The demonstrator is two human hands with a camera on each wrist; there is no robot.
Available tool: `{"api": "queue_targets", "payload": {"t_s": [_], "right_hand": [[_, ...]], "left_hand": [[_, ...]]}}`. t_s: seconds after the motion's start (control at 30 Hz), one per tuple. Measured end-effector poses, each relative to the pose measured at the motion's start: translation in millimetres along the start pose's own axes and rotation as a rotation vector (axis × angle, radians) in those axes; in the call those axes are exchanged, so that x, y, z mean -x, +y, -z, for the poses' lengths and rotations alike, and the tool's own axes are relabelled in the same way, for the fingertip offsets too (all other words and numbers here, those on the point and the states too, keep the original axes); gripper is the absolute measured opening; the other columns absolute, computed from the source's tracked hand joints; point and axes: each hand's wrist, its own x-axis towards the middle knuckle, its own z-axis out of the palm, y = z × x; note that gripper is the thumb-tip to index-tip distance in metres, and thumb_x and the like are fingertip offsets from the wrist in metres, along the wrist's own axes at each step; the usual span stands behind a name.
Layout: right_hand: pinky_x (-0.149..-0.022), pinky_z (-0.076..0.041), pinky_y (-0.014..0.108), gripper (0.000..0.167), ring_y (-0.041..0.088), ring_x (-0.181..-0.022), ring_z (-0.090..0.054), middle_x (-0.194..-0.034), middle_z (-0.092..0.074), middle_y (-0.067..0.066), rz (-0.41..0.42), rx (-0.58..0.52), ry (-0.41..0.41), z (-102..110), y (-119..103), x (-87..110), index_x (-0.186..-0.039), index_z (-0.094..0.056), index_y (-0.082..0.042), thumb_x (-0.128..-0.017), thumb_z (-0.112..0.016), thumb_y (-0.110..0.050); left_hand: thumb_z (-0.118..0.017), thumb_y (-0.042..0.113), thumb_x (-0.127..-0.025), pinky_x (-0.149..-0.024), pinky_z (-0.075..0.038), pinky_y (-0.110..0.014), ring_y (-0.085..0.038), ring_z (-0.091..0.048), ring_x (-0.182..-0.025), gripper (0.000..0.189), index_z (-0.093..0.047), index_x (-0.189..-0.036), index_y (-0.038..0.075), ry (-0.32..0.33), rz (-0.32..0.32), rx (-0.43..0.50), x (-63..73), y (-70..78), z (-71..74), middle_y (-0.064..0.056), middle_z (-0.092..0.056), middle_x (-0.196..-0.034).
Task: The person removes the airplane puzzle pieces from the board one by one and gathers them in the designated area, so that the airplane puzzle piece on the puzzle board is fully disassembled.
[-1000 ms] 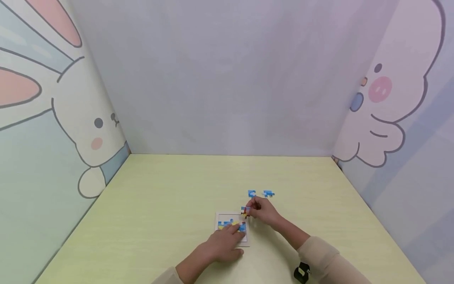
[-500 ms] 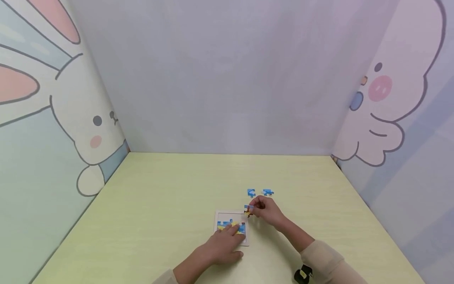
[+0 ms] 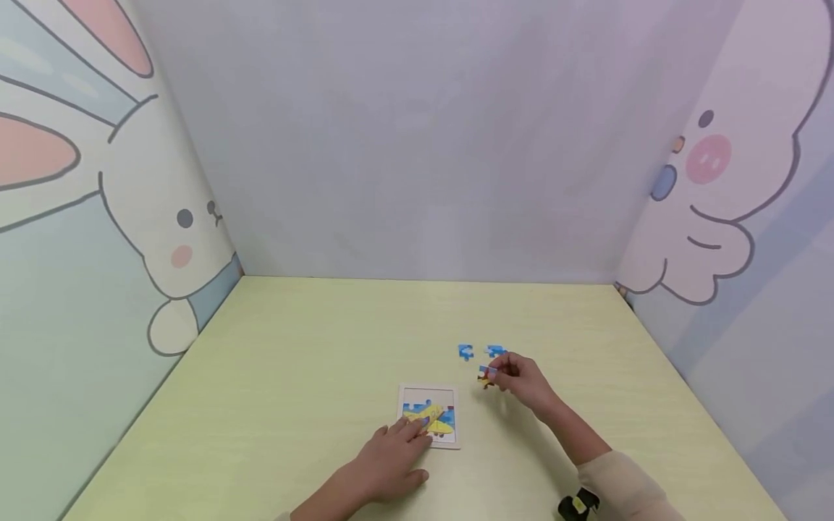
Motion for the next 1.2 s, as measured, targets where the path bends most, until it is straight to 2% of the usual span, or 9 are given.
{"api": "queue_targets", "payload": {"t_s": [0.2, 0.43, 0.63, 0.87, 1.03, 1.2], "right_hand": [[-0.064, -0.047, 0.030, 0.019, 0.018, -0.076, -0.057, -0.087, -0.066, 0.003, -0.029, 0.019, 0.069, 23, 8, -4.6, -0.108, -0.061, 0.007, -0.096, -0.065, -0.007], [-0.063, -0.043, 0.029, 0.022, 0.016, -0.075, -0.055, -0.085, -0.063, 0.000, -0.071, 0.050, 0.144, 51, 19, -11.7, -0.110, -0.060, 0.008, -0.097, -0.064, -0.009], [-0.063, -0.044, 0.030, 0.025, 0.017, -0.076, -0.055, -0.086, -0.064, 0.000, -0.123, 0.075, 0.134, 65, 28, -19.8, -0.114, -0.060, 0.010, -0.098, -0.062, -0.009], [-0.058, -0.044, 0.027, 0.026, 0.012, -0.072, -0.054, -0.083, -0.066, -0.002, -0.191, 0.059, 0.153, 80, 40, -42.0, -0.117, -0.059, 0.010, -0.099, -0.061, -0.009], [-0.057, -0.043, 0.026, 0.027, 0.012, -0.069, -0.053, -0.082, -0.066, -0.001, -0.196, 0.079, 0.137, 87, 43, -55.4, -0.117, -0.060, 0.011, -0.098, -0.060, -0.007], [-0.058, -0.044, 0.027, 0.025, 0.012, -0.068, -0.056, -0.081, -0.068, -0.001, -0.202, 0.111, 0.140, 91, 47, -59.8, -0.114, -0.061, 0.012, -0.096, -0.061, -0.005]], "left_hand": [[-0.066, 0.041, -0.093, -0.100, -0.042, -0.060, -0.044, -0.046, -0.133, 0.052, -0.059, -0.138, 0.016, -0.034, 0.017, 0.026, 3.2, -8.7, -2.9, -0.007, -0.050, -0.149], [-0.065, 0.041, -0.094, -0.099, -0.044, -0.057, -0.042, -0.043, -0.136, 0.055, -0.056, -0.142, 0.016, -0.037, 0.026, 0.038, 0.2, -5.6, -1.8, -0.008, -0.047, -0.151], [-0.065, 0.041, -0.093, -0.098, -0.046, -0.056, -0.042, -0.045, -0.134, 0.053, -0.059, -0.140, 0.016, -0.041, 0.044, 0.035, -2.1, -5.4, 0.2, -0.008, -0.049, -0.149], [-0.066, 0.039, -0.094, -0.096, -0.047, -0.055, -0.041, -0.047, -0.132, 0.051, -0.060, -0.138, 0.016, -0.023, 0.022, 0.019, -2.5, -9.6, 3.5, -0.008, -0.050, -0.148], [-0.067, 0.038, -0.093, -0.098, -0.047, -0.054, -0.042, -0.047, -0.132, 0.050, -0.061, -0.137, 0.015, -0.030, 0.027, 0.041, -4.0, -9.1, 3.2, -0.011, -0.050, -0.146], [-0.070, 0.038, -0.090, -0.098, -0.047, -0.053, -0.042, -0.048, -0.131, 0.050, -0.063, -0.133, 0.013, -0.029, 0.034, 0.059, -5.4, -7.1, 1.9, -0.014, -0.051, -0.141]]}}
